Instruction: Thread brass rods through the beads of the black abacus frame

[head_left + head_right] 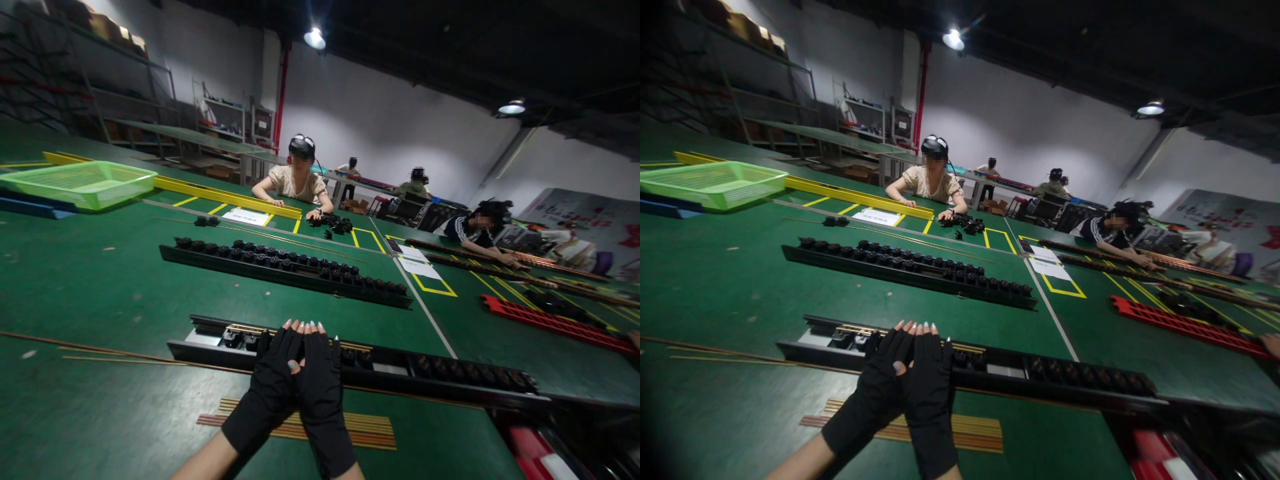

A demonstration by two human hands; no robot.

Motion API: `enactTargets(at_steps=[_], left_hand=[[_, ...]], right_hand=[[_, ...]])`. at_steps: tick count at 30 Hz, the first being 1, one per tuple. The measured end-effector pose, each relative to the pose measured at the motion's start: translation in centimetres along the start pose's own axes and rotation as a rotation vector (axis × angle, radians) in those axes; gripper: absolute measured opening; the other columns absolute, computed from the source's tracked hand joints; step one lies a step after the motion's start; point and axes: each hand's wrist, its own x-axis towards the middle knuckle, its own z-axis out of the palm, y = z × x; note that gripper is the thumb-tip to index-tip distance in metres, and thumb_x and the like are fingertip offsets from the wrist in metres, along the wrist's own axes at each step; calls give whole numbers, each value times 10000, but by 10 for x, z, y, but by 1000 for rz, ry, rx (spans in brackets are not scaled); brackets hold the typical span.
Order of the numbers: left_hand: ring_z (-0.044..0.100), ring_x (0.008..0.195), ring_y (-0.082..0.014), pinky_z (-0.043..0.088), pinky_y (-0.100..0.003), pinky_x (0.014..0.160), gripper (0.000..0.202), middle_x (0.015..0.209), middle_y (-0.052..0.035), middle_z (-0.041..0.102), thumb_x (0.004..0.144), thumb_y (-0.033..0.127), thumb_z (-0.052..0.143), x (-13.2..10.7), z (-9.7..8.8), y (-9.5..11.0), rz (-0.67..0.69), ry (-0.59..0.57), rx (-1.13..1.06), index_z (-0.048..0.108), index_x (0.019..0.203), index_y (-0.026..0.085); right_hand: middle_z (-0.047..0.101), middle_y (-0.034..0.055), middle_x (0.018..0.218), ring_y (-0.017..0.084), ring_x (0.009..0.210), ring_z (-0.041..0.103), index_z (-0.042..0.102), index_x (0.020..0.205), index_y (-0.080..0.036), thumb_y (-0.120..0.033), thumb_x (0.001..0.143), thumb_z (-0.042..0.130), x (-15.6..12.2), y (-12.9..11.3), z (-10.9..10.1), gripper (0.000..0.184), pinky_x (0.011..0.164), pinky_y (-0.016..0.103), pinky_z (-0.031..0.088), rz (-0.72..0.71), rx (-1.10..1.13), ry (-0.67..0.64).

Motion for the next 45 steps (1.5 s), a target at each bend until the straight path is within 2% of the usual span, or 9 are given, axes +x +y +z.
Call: enactTargets(at_steps=[5,10,16,23,27,32,35,38,45], left_hand=[[479,1308,-260,341,-449,1087,640,1369,-112,575,877,183,394,2,-1,1,26,40,58,292,1508,171],[419,1360,-258,353,-415,1077,625,1383,-145,553,877,180,386,5,-5,0,-10,51,52,288,1490,109],[513,1256,-323,222,-520,1116,555,1318,-177,602,840,227,448,7,-10,-7,4,25,164,448,1378,90],[547,1214,-316,223,-493,1112,519,1285,-170,627,822,248,476,8,-11,-7,2,9,175,511,1317,96],[489,1286,-322,197,-516,1126,562,1331,-160,599,802,224,466,6,-13,-8,-22,6,157,481,1353,109],[384,1363,-379,263,-569,1090,640,1396,-200,530,755,278,531,5,-22,-14,-58,6,154,473,1363,84],[483,1266,-397,284,-612,1056,457,1357,-182,567,736,319,578,6,-27,-16,-52,-30,164,636,1163,169],[511,1229,-386,301,-613,1041,264,1341,-151,586,722,295,605,7,-29,-16,-47,-79,167,702,956,220],[472,1281,-366,290,-593,1063,293,1358,-142,574,756,267,570,5,-26,-18,-47,-56,162,693,1018,218]], right_hand=[[560,137,1396,284,1366,422,500,1415,-184,-408,917,456,-1,-1,2,547,1155,481,264,3,0,4],[541,144,1414,289,1374,408,470,1437,-186,-422,926,443,-1,1,2,563,1159,485,244,-11,-9,11],[536,124,1424,292,1374,413,442,1458,-206,-453,931,420,0,6,1,582,1144,477,271,-62,-18,3],[536,122,1426,276,1382,408,448,1453,-182,-457,951,383,0,2,-3,576,1160,479,244,-62,-26,17],[521,114,1440,246,1398,383,483,1414,-116,-423,974,349,1,-5,-10,553,1196,471,133,-39,-11,63],[540,105,1425,218,1397,385,496,1399,-121,-478,972,381,2,-7,-16,568,1197,438,137,-34,42,90],[546,100,1420,209,1395,389,482,1411,-136,-480,968,401,2,-7,-17,567,1196,430,141,-29,55,93],[545,91,1423,202,1397,385,485,1407,-131,-464,967,413,3,-6,-16,557,1199,414,126,-31,54,109],[548,76,1422,199,1393,392,500,1396,-135,-464,972,401,2,-6,-14,546,1199,404,125,-34,47,138]])
